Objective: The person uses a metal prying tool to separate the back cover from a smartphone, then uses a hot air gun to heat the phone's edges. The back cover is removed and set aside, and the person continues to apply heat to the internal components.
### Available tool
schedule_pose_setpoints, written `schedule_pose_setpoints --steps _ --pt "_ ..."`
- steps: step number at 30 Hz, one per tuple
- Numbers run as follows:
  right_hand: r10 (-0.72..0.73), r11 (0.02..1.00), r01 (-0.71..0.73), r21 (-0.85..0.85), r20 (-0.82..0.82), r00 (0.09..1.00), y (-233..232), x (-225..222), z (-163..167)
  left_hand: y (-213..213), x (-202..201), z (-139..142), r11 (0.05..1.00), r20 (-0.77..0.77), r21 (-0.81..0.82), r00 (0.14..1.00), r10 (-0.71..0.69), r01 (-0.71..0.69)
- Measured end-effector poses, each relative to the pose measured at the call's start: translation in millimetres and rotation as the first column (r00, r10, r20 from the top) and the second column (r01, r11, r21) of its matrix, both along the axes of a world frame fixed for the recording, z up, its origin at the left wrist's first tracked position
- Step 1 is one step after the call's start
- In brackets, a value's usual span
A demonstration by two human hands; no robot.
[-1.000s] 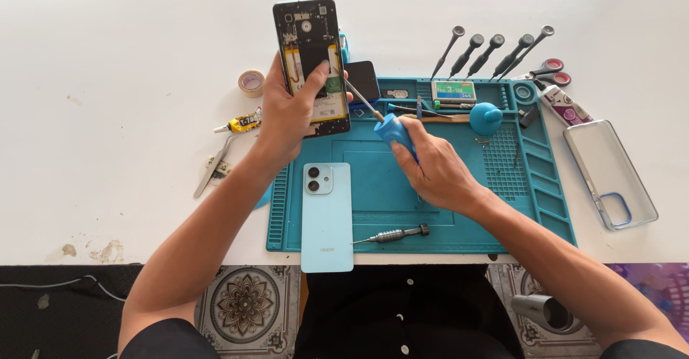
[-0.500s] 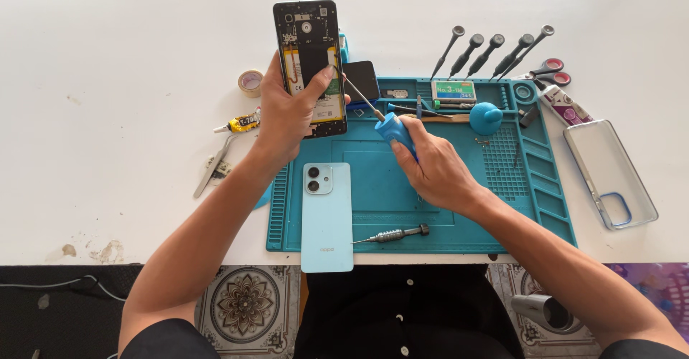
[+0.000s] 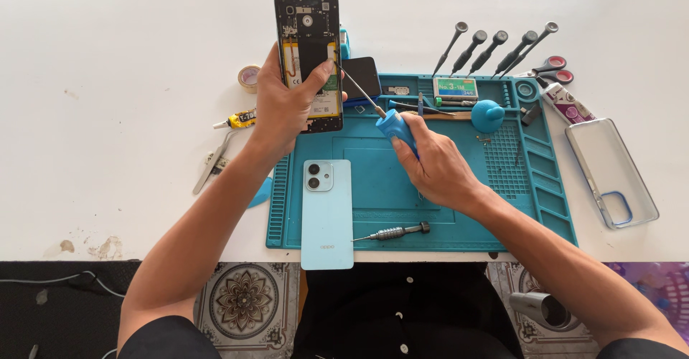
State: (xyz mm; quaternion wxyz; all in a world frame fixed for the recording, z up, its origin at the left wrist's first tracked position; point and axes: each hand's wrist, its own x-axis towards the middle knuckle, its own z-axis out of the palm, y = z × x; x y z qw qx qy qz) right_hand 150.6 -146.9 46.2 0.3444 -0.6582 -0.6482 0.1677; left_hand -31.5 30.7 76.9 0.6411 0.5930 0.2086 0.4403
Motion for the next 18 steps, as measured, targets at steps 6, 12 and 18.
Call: schedule_pose_setpoints --steps 6,12,18 --pt "0.005 1.000 -0.005 0.009 -0.007 1.000 0.3 0.5 0.7 1.7 -3.1 2.7 0.999 -0.039 0.048 0.999 -0.020 0.022" --pt "-0.001 1.000 0.001 0.004 0.000 1.000 0.2 0.0 0.8 5.8 -7.3 8.0 0.999 -0.117 0.034 0.993 -0.029 0.033" --pt "0.000 1.000 0.000 0.012 0.004 1.000 0.2 0.4 0.5 7.3 -9.8 10.3 0.998 -0.133 0.037 0.990 -0.054 0.059"
